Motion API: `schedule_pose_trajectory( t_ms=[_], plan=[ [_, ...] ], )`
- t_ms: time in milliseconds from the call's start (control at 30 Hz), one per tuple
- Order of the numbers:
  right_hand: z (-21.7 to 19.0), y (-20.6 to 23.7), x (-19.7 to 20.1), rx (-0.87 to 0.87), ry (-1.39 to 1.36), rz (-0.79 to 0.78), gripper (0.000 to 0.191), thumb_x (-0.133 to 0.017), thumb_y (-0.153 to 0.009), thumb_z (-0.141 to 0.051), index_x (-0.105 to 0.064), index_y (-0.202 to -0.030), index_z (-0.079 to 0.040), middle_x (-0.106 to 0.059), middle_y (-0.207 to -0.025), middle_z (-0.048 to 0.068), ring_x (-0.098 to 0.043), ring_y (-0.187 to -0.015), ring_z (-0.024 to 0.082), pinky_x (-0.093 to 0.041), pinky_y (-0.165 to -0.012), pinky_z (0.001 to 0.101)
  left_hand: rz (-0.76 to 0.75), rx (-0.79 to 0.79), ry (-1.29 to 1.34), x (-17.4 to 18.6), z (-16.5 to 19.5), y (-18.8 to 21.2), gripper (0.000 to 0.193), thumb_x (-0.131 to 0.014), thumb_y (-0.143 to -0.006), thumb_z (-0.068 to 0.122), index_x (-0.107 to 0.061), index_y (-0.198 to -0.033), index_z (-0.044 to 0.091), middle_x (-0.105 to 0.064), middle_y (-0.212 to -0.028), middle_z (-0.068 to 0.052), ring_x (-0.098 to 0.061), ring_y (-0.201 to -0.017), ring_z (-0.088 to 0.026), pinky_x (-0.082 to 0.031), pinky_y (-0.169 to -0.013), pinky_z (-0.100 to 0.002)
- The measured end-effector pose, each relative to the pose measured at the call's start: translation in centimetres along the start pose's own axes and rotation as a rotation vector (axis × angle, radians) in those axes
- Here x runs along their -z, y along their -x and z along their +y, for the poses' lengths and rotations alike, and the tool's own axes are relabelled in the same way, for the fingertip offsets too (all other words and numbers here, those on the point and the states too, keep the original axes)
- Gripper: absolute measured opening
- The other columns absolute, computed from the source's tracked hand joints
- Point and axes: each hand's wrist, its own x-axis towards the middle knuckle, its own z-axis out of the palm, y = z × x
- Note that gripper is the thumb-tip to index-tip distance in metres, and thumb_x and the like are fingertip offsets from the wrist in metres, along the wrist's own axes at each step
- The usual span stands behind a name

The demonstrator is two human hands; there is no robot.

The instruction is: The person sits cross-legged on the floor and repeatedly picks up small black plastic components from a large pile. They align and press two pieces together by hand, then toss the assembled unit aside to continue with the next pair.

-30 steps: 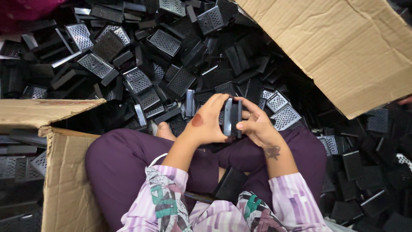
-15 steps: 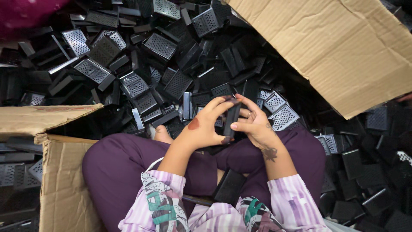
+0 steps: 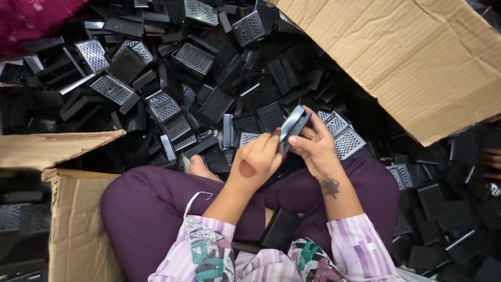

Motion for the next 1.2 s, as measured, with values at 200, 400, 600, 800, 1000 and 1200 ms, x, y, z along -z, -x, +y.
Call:
schedule_pose_trajectory(
  t_ms=[200, 400, 600, 800, 1000, 1200],
  plan=[
    [0.0, -0.2, -0.1, 0.01, 0.008, 0.034, 0.088, -0.073, -0.08, 0.007, -0.036, -0.159, -0.007, -0.069, -0.118, 0.014, -0.071, -0.102, 0.021, -0.062, -0.083, 0.0363, 0.055, -0.078, -0.076, -0.7, -0.2, -0.3, 0.026, -0.072, -0.087, 0.001, -0.068, -0.112, -0.004, -0.065, -0.092, -0.014, -0.069, -0.079, -0.03, -0.057, -0.068, -0.039],
    [0.0, 0.0, 0.0, -0.014, 0.019, 0.044, 0.091, -0.073, -0.08, 0.007, -0.033, -0.161, -0.008, -0.07, -0.113, 0.017, -0.072, -0.098, 0.024, -0.062, -0.081, 0.0375, 0.084, -0.145, -0.035, -0.9, 0.6, 0.4, 0.023, -0.072, -0.085, -0.001, -0.068, -0.108, -0.006, -0.065, -0.092, -0.016, -0.068, -0.075, -0.029, -0.057, -0.065, -0.038],
    [0.2, 0.1, 0.9, -0.021, -0.045, 0.032, 0.094, -0.072, -0.079, 0.008, -0.029, -0.161, -0.008, -0.068, -0.118, 0.021, -0.072, -0.098, 0.027, -0.062, -0.082, 0.0393, 0.095, -0.101, 0.033, -1.3, 1.6, 0.6, 0.024, -0.072, -0.086, -0.001, -0.068, -0.11, -0.004, -0.068, -0.099, -0.018, -0.07, -0.082, -0.032, -0.058, -0.072, -0.039],
    [0.6, -0.2, 1.6, 0.015, -0.074, 0.022, 0.095, -0.072, -0.078, 0.011, -0.027, -0.161, -0.006, -0.066, -0.125, 0.022, -0.071, -0.104, 0.027, -0.06, -0.085, 0.0379, 0.066, 0.037, 0.265, -1.1, 1.5, 0.4, 0.026, -0.071, -0.092, 0.001, -0.068, -0.117, -0.005, -0.071, -0.113, -0.02, -0.073, -0.096, -0.037, -0.06, -0.082, -0.039],
    [0.1, -0.1, 1.7, 0.0, 0.04, -0.113, 0.098, -0.076, -0.073, 0.01, -0.03, -0.159, 0.002, -0.063, -0.133, 0.019, -0.069, -0.113, 0.026, -0.058, -0.095, 0.0375, -0.054, -0.029, 0.382, -0.1, 0.2, -0.8, 0.08, -0.086, -0.074, 0.017, -0.048, -0.14, -0.007, -0.053, -0.14, -0.029, -0.056, -0.129, -0.045, -0.048, -0.106, -0.045],
    [-0.1, 0.3, 1.5, -0.113, 0.154, -0.298, 0.095, -0.079, -0.073, 0.009, -0.037, -0.157, 0.002, -0.063, -0.131, 0.019, -0.067, -0.114, 0.023, -0.056, -0.097, 0.0364, -0.241, 0.01, 0.286, 0.9, -2.4, -0.9, 0.097, -0.087, -0.063, 0.016, -0.04, -0.146, -0.003, -0.048, -0.149, -0.026, -0.05, -0.138, -0.043, -0.043, -0.116, -0.045]
  ],
)
